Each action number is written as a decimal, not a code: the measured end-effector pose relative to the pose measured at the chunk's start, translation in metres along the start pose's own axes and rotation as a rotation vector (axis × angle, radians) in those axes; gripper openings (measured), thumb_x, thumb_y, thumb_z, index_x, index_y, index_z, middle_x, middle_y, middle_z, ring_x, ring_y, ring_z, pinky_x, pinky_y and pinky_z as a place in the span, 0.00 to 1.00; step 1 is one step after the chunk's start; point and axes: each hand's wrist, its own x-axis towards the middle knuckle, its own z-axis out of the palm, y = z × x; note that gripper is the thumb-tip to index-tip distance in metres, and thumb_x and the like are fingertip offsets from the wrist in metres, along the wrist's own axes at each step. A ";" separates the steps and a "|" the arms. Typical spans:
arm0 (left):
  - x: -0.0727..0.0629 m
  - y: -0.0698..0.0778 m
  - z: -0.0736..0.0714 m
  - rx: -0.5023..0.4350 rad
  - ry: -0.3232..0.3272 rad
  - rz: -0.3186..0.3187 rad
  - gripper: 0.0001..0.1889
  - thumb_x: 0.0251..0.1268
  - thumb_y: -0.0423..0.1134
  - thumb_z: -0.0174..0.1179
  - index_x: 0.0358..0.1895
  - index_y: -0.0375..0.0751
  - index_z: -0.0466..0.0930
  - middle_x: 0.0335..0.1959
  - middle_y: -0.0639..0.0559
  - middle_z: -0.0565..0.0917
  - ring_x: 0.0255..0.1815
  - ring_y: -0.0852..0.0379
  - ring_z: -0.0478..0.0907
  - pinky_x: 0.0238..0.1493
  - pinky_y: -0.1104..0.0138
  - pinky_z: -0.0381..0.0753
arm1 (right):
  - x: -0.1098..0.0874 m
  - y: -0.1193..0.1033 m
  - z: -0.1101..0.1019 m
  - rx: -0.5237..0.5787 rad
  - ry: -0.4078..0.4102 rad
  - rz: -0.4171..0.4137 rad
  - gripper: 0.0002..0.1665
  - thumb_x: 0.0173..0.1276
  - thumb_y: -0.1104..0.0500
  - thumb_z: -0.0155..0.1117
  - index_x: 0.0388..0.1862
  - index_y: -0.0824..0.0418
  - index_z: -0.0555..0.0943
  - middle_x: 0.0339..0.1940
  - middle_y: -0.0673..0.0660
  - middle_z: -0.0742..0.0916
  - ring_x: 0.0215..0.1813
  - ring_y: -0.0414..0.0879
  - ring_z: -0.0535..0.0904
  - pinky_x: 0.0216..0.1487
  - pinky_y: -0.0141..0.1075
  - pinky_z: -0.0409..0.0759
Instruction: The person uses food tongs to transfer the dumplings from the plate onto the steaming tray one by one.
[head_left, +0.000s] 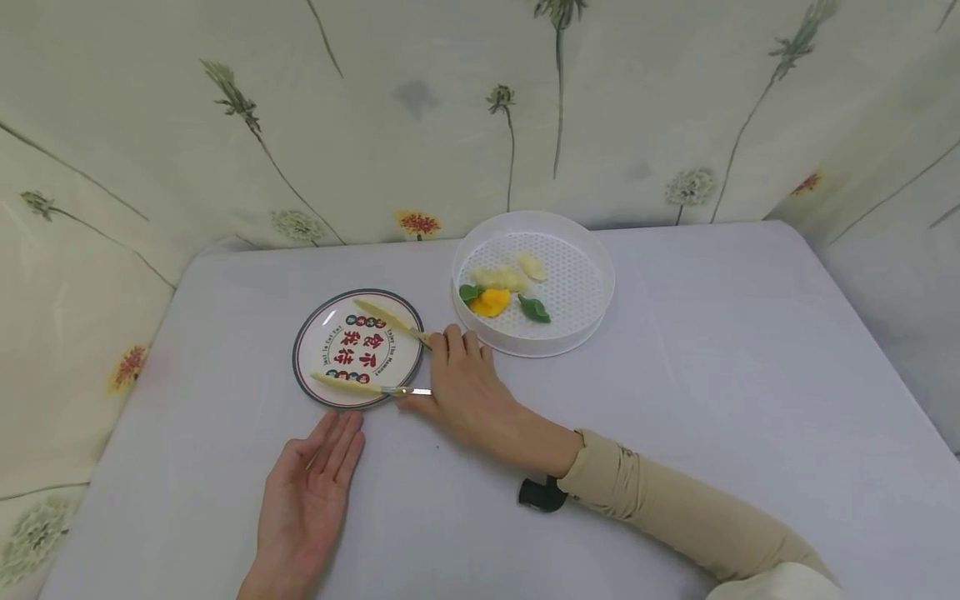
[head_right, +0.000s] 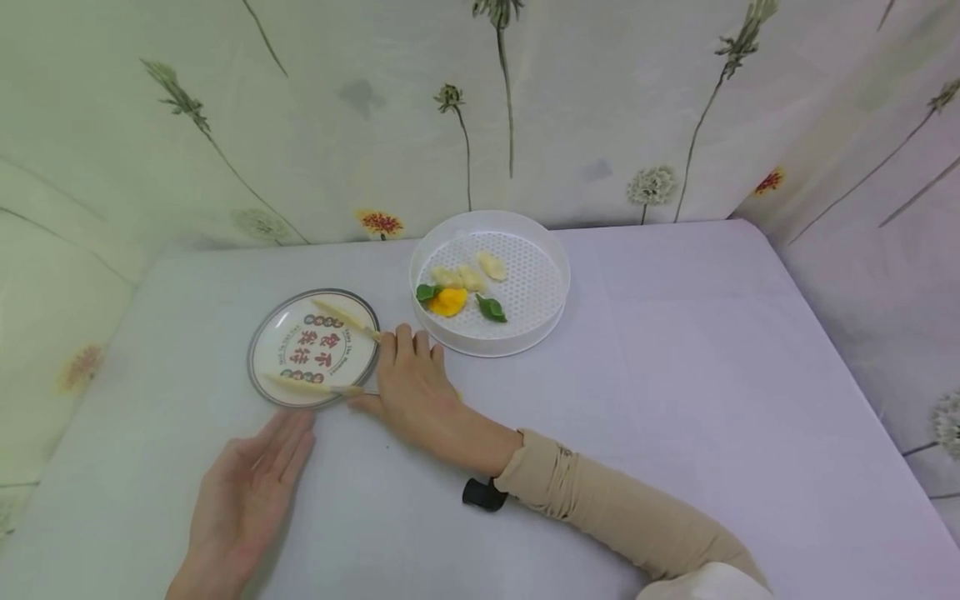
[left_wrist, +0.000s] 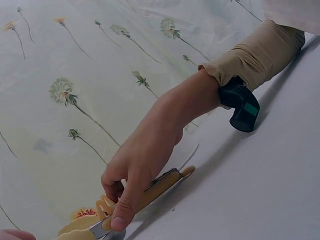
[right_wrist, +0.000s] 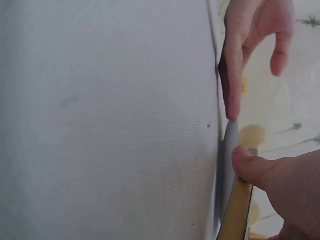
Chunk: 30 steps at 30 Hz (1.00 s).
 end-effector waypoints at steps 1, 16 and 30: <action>0.000 0.000 0.000 0.002 0.003 0.000 0.34 0.87 0.41 0.33 0.90 0.44 0.40 0.91 0.46 0.48 0.91 0.55 0.54 0.91 0.69 0.62 | 0.000 0.000 0.000 -0.003 -0.001 -0.001 0.54 0.67 0.25 0.68 0.68 0.70 0.71 0.51 0.60 0.75 0.51 0.53 0.69 0.46 0.41 0.74; 0.004 -0.002 0.005 -0.009 0.046 -0.040 0.36 0.88 0.43 0.35 0.90 0.45 0.33 0.92 0.47 0.48 0.91 0.56 0.55 0.91 0.68 0.63 | -0.031 0.024 -0.031 -0.127 -0.034 0.007 0.53 0.71 0.24 0.63 0.75 0.64 0.72 0.71 0.62 0.78 0.74 0.62 0.74 0.70 0.58 0.82; -0.004 -0.003 0.008 -0.033 0.054 -0.051 0.39 0.88 0.46 0.43 0.90 0.50 0.33 0.91 0.49 0.50 0.90 0.57 0.57 0.91 0.67 0.63 | -0.098 0.052 -0.048 -0.116 0.014 0.075 0.57 0.70 0.27 0.68 0.80 0.66 0.67 0.77 0.63 0.73 0.78 0.62 0.69 0.70 0.58 0.79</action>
